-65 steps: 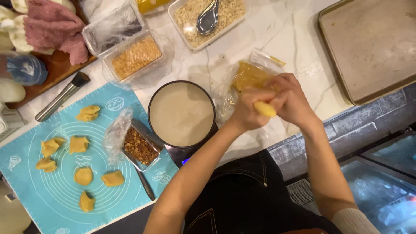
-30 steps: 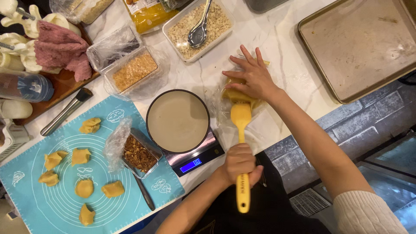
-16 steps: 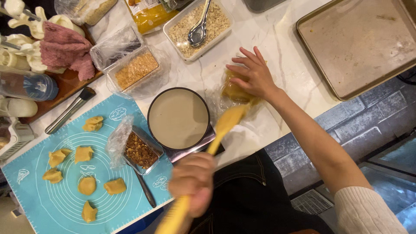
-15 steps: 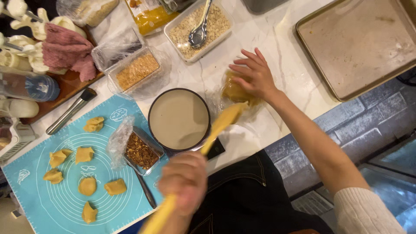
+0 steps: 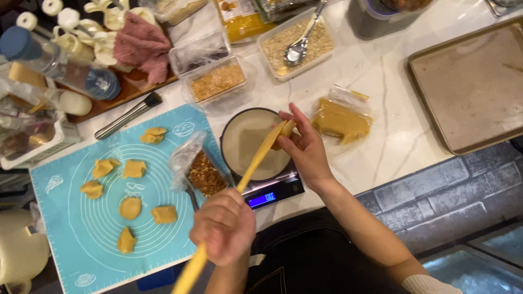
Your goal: The person portions a block of dough into individual pieces using a digital scale and a yellow spatula. They weigh each piece, adjust the mass by adding or removing dough, and place the finished portions on a blue silicone mat.
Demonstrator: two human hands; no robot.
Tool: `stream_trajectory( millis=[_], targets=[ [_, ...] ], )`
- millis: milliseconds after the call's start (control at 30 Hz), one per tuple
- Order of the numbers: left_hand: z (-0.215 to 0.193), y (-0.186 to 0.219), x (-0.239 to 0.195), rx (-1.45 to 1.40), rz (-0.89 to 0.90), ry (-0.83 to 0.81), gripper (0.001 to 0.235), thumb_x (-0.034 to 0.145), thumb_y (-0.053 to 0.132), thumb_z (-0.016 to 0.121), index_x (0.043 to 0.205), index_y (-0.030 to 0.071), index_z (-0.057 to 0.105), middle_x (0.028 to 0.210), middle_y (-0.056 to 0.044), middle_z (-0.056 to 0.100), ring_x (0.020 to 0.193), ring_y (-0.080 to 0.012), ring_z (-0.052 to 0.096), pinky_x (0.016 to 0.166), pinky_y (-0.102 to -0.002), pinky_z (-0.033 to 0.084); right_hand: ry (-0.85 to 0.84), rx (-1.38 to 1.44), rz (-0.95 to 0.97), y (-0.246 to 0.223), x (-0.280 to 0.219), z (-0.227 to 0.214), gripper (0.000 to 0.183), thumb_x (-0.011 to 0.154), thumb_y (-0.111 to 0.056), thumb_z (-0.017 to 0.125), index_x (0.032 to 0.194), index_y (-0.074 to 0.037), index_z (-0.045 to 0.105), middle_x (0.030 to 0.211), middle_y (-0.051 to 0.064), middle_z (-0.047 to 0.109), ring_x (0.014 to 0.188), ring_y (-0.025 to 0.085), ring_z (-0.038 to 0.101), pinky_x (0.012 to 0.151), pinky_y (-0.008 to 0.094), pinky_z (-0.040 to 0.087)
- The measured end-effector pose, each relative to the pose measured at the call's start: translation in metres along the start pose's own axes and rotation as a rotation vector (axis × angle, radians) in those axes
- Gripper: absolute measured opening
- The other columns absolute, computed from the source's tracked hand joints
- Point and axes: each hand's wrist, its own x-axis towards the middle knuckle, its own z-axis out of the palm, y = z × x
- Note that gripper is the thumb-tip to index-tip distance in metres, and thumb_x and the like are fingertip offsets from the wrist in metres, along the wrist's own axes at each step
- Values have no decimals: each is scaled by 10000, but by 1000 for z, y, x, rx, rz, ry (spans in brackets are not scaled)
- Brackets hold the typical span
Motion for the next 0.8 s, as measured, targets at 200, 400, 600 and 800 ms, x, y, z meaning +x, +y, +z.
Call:
stream_trajectory(
  millis=[200, 400, 600, 800],
  targets=[
    [3, 19, -4, 158, 116, -85, 409, 893, 106, 620, 578, 95, 359, 478, -9, 375, 399, -175, 379, 468, -344, 412, 97, 109, 94, 14, -6, 45, 698, 1022, -64, 611, 1645, -43, 297, 1505, 203, 516, 1329, 241, 567, 1066, 372, 507],
    [-29, 16, -8, 465, 256, -755, 353, 894, 166, 819, 654, 114, 565, 620, -15, 495, 596, -233, 555, 662, -369, 531, -3, 516, 546, 5, -39, 80, 814, 1020, -616, 331, 1598, -44, 319, 1569, 174, 483, 1388, 264, 522, 1102, 388, 436],
    [-41, 11, -36, 601, 230, -765, 186, 829, 233, 847, 943, 153, 724, 1082, -51, 631, 1033, -275, 636, 872, -420, 516, 78, 327, 783, 14, -44, 70, 541, 983, -587, 421, 1189, -99, 528, 1278, 198, 667, 1146, 276, 675, 1007, 430, 510],
    [-145, 60, -47, 1112, -202, -379, 278, 879, 99, 668, 1132, 150, 564, 1206, -123, 653, 1138, -327, 662, 943, -450, 520, 219, -36, 372, 19, -28, 31, 281, 1126, -374, 561, 1147, -97, 606, 756, 0, 679, 503, 85, 575, 656, 317, 529]
  ],
)
